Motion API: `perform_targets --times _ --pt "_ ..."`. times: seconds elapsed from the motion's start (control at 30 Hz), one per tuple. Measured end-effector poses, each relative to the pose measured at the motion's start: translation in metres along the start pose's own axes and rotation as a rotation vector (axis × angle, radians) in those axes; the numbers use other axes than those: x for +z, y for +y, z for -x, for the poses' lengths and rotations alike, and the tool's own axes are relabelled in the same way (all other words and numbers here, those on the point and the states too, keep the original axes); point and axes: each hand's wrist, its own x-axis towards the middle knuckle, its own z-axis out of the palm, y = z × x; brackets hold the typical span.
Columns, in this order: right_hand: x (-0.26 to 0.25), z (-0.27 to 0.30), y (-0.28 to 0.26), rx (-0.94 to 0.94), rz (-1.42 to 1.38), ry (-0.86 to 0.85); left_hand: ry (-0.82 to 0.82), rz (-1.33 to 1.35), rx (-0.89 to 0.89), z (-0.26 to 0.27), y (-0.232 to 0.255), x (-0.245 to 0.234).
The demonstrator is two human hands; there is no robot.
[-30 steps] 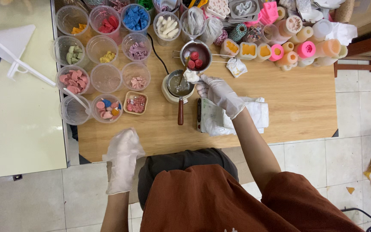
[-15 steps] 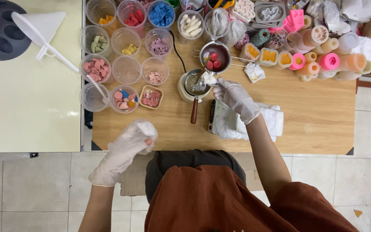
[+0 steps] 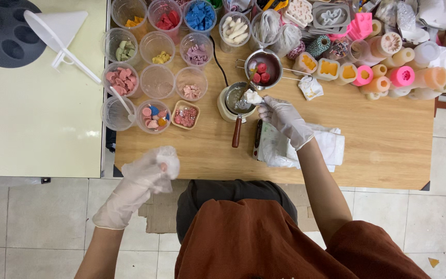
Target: The person cleans a small metal container with a white cloth, then picks up and handles several small red wax shapes by hand and with a small spatula over the container.
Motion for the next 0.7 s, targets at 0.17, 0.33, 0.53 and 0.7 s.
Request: perform_targets --times 0.17,0.33,0.53,0.7 --pt "0.0 -0.001 0.001 0.013 -0.004 -0.023 0.043 -0.045 0.292 -0.01 -0.015 -0.026" --pt "0.0 -0.003 0.003 0.013 0.011 -0.023 0.324 0.179 0.285 -0.012 -0.004 -0.018" --pt "0.003 -0.004 0.002 0.006 0.027 -0.004 0.359 0.262 0.249 -0.011 0.014 -0.03" --pt "0.009 -0.001 0.001 0.018 0.017 -0.004 0.327 0.394 0.161 -0.01 0.003 -0.069"
